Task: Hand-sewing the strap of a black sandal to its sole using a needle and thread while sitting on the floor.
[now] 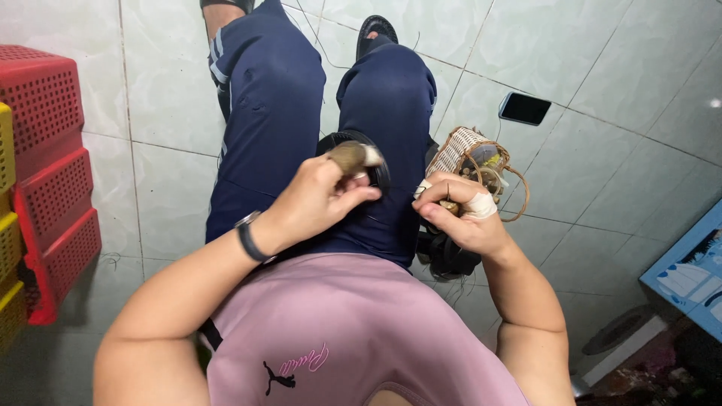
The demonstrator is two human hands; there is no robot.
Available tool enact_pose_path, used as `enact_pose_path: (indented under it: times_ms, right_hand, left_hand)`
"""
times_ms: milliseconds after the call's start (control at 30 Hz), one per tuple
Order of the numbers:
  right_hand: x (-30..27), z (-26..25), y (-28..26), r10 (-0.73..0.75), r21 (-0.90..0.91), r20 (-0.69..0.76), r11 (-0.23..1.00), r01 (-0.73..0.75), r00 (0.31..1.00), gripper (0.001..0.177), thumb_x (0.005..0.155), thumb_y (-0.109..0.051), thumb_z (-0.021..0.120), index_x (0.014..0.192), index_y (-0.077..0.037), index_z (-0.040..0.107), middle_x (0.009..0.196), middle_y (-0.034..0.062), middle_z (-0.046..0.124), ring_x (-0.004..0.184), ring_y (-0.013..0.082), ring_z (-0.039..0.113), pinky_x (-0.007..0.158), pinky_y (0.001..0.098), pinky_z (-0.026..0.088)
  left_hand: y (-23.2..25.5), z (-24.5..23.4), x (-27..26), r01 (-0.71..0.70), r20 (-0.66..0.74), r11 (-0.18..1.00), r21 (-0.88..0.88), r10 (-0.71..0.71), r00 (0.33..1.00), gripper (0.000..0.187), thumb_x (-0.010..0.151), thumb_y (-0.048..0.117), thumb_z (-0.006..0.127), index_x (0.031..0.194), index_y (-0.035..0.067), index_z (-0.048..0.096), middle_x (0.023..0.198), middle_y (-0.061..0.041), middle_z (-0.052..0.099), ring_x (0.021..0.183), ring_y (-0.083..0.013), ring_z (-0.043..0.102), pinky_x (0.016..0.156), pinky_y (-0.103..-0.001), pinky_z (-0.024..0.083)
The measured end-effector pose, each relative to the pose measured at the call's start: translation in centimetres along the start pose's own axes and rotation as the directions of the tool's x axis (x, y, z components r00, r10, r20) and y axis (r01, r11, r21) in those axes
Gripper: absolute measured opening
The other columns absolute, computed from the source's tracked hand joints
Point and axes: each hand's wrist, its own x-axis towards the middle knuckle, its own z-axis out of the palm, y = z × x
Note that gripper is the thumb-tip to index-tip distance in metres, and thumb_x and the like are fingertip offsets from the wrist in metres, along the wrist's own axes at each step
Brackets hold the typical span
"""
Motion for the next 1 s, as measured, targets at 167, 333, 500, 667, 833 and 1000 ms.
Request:
enact_pose_path:
  times_ms: [167, 333, 500, 667, 833, 1000]
  right_hand:
    - [-1.3, 0.4, 1.9, 0.216, 0.157, -0.111, 0.968, -0.197, 0.970, 0.041, 0.079, -0.017, 0.077, 0.107, 0.006, 0.057, 0.077, 0.0125, 0.064, 0.060, 0.0101, 0.056, 0.053, 0.0232, 0.047]
    - [-0.9, 1.1, 1.2, 0.315, 0.288, -0.121, 0.918, -0.271, 0.941, 0.041, 0.082, -0.007, 0.072, 0.114, 0.007, 0.050, 0.077, 0.0110, 0.064, 0.052, 0.0060, 0.056, 0.045, 0.0167, 0.045]
    - [-0.5, 2.0, 0.7, 0.343, 0.269, -0.112, 0.914, -0.303, 0.933, 0.050, 0.075, -0.006, 0.078, 0.116, 0.010, 0.054, 0.072, 0.0126, 0.064, 0.046, 0.0072, 0.055, 0.043, 0.0185, 0.046]
    - [-0.2, 2.6, -0.3, 0.311, 0.104, -0.121, 0.948, -0.299, 0.943, 0.017, 0.079, -0.006, 0.074, 0.092, 0.003, 0.069, 0.068, 0.0107, 0.059, 0.052, 0.0108, 0.052, 0.049, 0.0208, 0.042]
    - [0.3, 1.9, 0.2, 0.190, -0.133, -0.041, 0.972, -0.194, 0.981, 0.011, 0.085, -0.014, 0.071, 0.085, -0.003, 0.070, 0.083, 0.0117, 0.058, 0.066, 0.0185, 0.054, 0.064, 0.0291, 0.045]
    - [0.2, 2.2, -0.7, 0.152, -0.065, 0.048, 0.987, -0.149, 0.987, 0.010, 0.083, -0.016, 0.073, 0.081, -0.006, 0.070, 0.086, 0.0113, 0.059, 0.071, 0.0194, 0.056, 0.068, 0.0308, 0.046]
  left_hand:
    - [0.6, -1.2, -1.4, 0.136, 0.073, 0.980, 0.144, -0.148, 0.986, 0.021, 0.082, 0.019, 0.073, 0.083, 0.000, 0.066, 0.065, -0.015, 0.062, 0.057, -0.0306, 0.066, 0.046, -0.035, 0.052]
    - [-2.1, -1.2, -2.4, 0.140, -0.024, 0.979, 0.150, -0.137, 0.990, 0.016, 0.085, 0.014, 0.069, 0.089, -0.002, 0.067, 0.076, -0.021, 0.067, 0.071, -0.0375, 0.068, 0.056, -0.038, 0.056]
    - [-4.2, -1.3, -2.7, 0.310, -0.091, 0.867, -0.390, -0.371, 0.924, 0.013, 0.091, 0.006, 0.060, 0.095, -0.006, 0.064, 0.074, -0.020, 0.068, 0.062, -0.0222, 0.071, 0.055, -0.029, 0.061]
    - [-3.1, -1.8, -2.7, 0.288, -0.066, 0.895, -0.341, -0.328, 0.942, 0.016, 0.091, 0.008, 0.061, 0.097, -0.007, 0.062, 0.072, -0.018, 0.069, 0.059, -0.0190, 0.070, 0.053, -0.027, 0.059]
    - [-2.7, -1.8, -3.3, 0.244, -0.021, 0.938, -0.247, -0.257, 0.966, 0.028, 0.079, 0.009, 0.076, 0.098, -0.005, 0.061, 0.068, -0.016, 0.068, 0.054, -0.0139, 0.065, 0.047, -0.023, 0.054]
    - [-2.2, -1.3, -3.7, 0.330, 0.121, 0.916, -0.226, -0.310, 0.943, 0.027, 0.077, 0.003, 0.073, 0.100, -0.006, 0.061, 0.065, -0.016, 0.067, 0.052, -0.0140, 0.064, 0.045, -0.023, 0.054]
